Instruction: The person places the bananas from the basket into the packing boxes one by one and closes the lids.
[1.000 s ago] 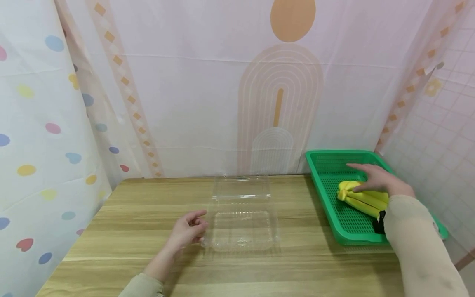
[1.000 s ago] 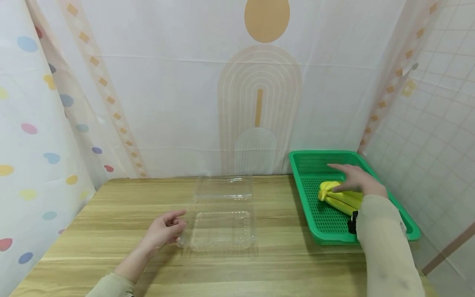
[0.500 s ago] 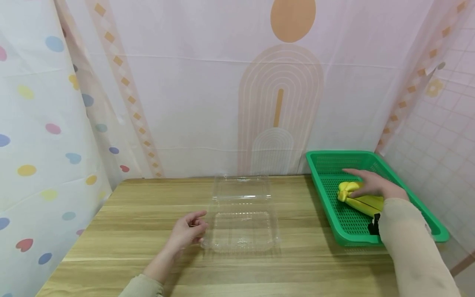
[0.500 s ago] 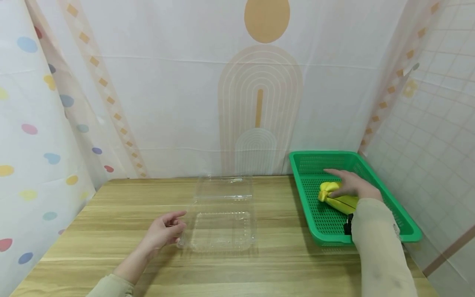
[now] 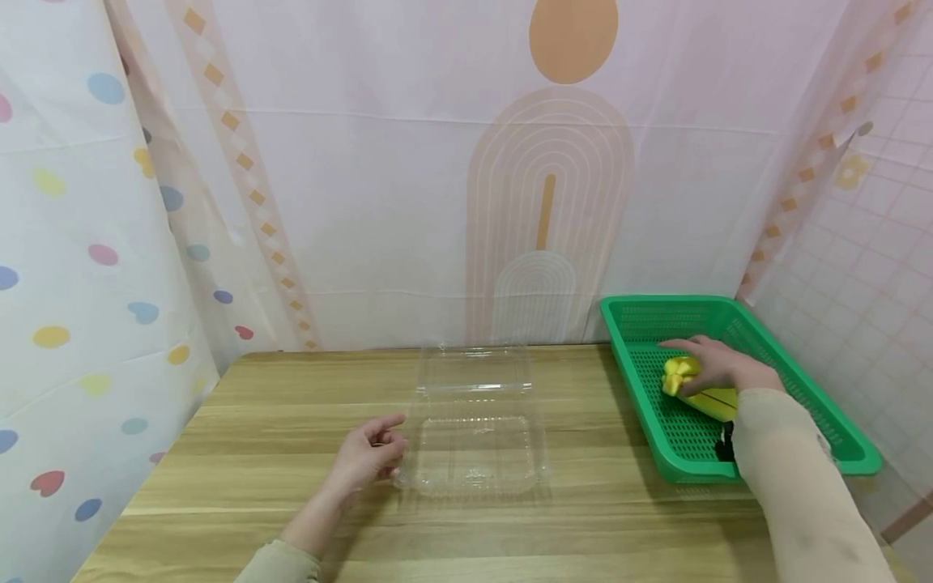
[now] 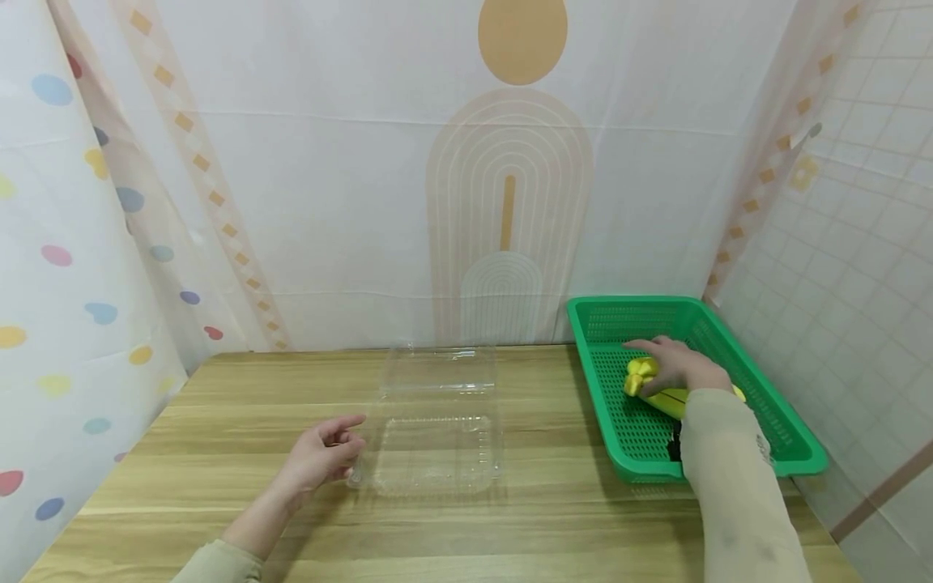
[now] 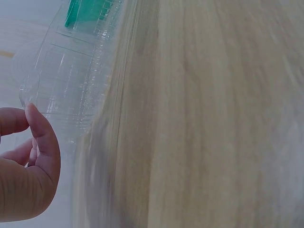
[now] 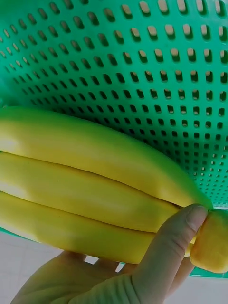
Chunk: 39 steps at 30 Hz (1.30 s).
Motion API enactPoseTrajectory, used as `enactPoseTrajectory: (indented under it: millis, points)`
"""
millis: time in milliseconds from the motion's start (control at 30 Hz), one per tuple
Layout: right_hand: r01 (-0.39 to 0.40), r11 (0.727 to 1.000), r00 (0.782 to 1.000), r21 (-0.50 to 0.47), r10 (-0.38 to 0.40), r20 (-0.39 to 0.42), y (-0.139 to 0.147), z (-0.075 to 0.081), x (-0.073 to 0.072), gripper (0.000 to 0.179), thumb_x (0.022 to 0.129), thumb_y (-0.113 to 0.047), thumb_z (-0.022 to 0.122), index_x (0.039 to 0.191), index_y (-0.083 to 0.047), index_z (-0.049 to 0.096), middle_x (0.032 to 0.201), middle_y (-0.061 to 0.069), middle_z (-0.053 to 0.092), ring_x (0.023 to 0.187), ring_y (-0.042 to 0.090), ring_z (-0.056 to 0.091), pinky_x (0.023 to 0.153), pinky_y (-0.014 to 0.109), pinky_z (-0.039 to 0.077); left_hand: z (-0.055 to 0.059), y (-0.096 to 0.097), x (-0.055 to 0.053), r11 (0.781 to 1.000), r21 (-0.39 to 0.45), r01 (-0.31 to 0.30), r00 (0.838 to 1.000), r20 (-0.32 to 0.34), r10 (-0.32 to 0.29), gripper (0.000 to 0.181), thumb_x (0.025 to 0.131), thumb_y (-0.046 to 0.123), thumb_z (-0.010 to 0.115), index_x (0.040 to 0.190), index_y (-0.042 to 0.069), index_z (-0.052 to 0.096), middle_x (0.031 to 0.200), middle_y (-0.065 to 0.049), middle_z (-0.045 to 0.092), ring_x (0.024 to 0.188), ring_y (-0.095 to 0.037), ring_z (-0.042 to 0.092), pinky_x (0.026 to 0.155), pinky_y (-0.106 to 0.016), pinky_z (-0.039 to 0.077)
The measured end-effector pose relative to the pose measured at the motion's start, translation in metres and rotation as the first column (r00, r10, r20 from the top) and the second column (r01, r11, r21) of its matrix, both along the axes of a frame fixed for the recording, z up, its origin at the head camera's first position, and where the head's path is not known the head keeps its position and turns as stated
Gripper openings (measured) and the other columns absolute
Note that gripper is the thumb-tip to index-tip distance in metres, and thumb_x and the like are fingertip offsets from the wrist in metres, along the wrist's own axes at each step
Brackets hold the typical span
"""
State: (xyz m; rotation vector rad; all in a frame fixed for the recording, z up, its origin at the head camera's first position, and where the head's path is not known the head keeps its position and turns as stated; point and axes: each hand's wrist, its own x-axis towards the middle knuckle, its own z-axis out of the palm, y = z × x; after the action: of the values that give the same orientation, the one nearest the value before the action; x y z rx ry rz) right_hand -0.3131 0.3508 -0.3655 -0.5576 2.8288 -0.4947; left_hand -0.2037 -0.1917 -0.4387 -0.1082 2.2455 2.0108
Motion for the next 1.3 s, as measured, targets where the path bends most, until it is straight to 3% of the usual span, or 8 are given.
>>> enactPoseTrajectory:
  millis: [367,767,1000,1300]
  points:
    - [-0.028,0.996,0.998,0.090,0.023,0.056,-0.0069,-0.0037,-0.0035,0.065,0.082,-0.012,0.079,0.141,-0.007,0.051,0.142,0.037,0.033,0.126,0.063,0.027,0.088,0.070,0.042,0.0001,0.0003,-0.0003,1.000,0.017,0.005,1.000,-0.002,-0.005,0.051,0.094,-0.005,0.061,0.142,-0.010,0.043,0.092,-0.007,0.053,0.068,-0.014,0.045,0.055,-0.024,0.049]
    - [-0.014,0.997,0.999,0.070,0.010,0.051,-0.0106,-0.0020,-0.0032,0.045,0.083,-0.007,0.079,0.124,-0.014,0.064,0.134,0.028,0.045,0.119,0.053,0.042,0.084,0.061,0.048,-0.0004,0.0000,-0.0015,0.999,0.030,0.009,1.000,-0.007,-0.009,0.052,0.094,-0.005,0.061,0.142,-0.011,0.042,0.091,-0.007,0.053,0.067,-0.014,0.044,0.054,-0.023,0.048]
    - [-0.053,0.995,0.998,0.083,0.056,-0.030,-0.0059,-0.0032,-0.0036,0.033,0.087,-0.006,0.074,0.120,-0.010,0.068,0.125,0.025,0.050,0.105,0.044,0.051,0.079,0.055,0.050,0.0003,0.0002,-0.0012,1.000,0.029,0.010,1.000,-0.005,-0.010,0.052,0.094,-0.004,0.062,0.142,-0.010,0.043,0.092,-0.007,0.052,0.068,-0.014,0.044,0.055,-0.023,0.048]
    - [-0.070,0.995,0.993,0.077,0.077,-0.092,-0.0079,0.0035,-0.0025,0.031,0.089,-0.006,0.073,0.119,-0.005,0.069,0.120,0.025,0.052,0.103,0.044,0.055,0.082,0.056,0.051,0.0008,0.0010,-0.0023,1.000,0.023,0.010,1.000,-0.011,-0.009,0.051,0.094,-0.003,0.062,0.142,-0.009,0.044,0.092,-0.007,0.053,0.069,-0.013,0.045,0.056,-0.022,0.049]
